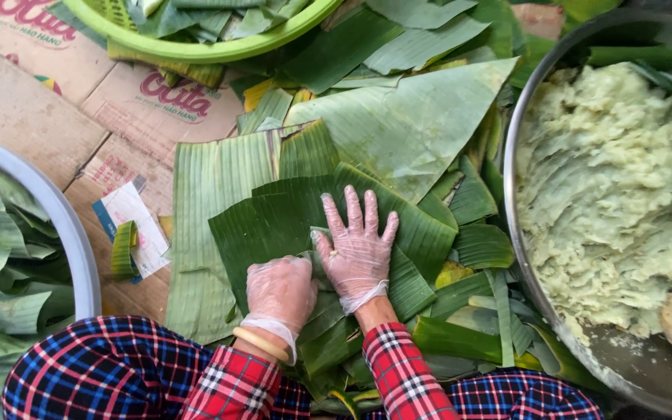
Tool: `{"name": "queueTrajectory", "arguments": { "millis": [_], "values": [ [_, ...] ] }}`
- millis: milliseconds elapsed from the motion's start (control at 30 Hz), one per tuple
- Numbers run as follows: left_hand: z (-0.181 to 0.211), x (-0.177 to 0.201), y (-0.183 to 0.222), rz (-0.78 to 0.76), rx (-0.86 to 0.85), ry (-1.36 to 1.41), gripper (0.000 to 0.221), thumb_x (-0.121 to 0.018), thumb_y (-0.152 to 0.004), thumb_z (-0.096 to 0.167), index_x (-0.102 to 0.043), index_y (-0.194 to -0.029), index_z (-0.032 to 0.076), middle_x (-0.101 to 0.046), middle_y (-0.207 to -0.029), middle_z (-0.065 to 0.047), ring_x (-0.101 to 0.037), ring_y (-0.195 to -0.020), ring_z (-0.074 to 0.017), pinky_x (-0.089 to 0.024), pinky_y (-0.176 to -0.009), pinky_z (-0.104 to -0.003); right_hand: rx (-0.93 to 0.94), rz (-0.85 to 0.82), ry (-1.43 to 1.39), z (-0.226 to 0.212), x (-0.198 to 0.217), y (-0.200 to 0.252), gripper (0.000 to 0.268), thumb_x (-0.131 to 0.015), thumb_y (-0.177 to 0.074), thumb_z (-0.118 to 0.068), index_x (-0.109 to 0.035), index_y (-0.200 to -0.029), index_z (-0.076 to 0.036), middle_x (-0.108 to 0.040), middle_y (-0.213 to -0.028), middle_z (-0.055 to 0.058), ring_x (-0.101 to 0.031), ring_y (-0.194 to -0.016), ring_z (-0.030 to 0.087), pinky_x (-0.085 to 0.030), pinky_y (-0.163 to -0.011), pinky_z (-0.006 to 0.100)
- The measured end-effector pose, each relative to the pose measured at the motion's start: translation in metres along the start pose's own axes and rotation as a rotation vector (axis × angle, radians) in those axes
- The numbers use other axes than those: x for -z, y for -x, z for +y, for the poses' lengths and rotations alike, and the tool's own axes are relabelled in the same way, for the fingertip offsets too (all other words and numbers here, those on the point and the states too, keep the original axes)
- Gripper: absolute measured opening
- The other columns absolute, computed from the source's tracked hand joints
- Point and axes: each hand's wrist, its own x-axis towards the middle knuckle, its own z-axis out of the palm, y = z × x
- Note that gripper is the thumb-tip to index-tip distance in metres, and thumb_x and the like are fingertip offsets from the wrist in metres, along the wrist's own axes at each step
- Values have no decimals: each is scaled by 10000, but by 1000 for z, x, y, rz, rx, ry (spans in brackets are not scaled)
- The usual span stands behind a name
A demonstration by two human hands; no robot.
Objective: Portioning food filling onto banana leaves in preparation for wrapping.
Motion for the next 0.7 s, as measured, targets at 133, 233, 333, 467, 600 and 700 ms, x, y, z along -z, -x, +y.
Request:
{"name": "queueTrajectory", "arguments": {
  "millis": [133,233,333,467,600,700],
  "values": [
    [-4,-6,-2,32,14,-19,254,-708,-843,432,-783,-871,191,-731,-752,-32,-756,-808,-292,-579,-717,-518,-1,-16,-21,-2,-1,1,708,-626,-877,-568,-451,-1532,-364,-404,-1605,95,-362,-1467,402,-285,-1076,752],
    [-3,-8,-2,39,26,-29,249,-697,-853,416,-783,-860,183,-728,-735,-25,-756,-793,-290,-571,-715,-516,-6,-27,-21,-2,0,2,704,-619,-883,-567,-447,-1534,-364,-405,-1605,98,-368,-1464,405,-283,-1075,754],
    [0,-9,-3,66,51,-54,195,-675,-864,322,-786,-847,163,-727,-723,-31,-752,-785,-304,-543,-738,-524,-7,-38,-18,0,-1,-1,695,-609,-889,-571,-447,-1534,-368,-404,-1608,94,-364,-1469,401,-280,-1080,750],
    [-1,-5,1,86,82,-62,194,-611,-871,213,-792,-850,147,-733,-720,-14,-747,-777,-308,-511,-757,-540,-21,-49,-23,-3,6,-1,681,-595,-897,-567,-453,-1533,-369,-413,-1607,86,-371,-1469,390,-280,-1090,738],
    [-6,-14,4,91,81,-53,168,-672,-857,283,-791,-826,168,-743,-715,-14,-754,-786,-306,-515,-750,-551,-15,-48,-15,-5,3,2,680,-590,-894,-574,-460,-1529,-369,-426,-1600,86,-381,-1464,390,-282,-1090,737],
    [-6,-24,-2,127,110,-72,168,-624,-855,162,-783,-807,133,-733,-697,-33,-751,-758,-329,-502,-731,-545,-14,-38,-7,-2,-1,3,714,-600,-891,-577,-419,-1552,-379,-377,-1633,85,-341,-1487,393,-267,-1096,745]
  ]
}}
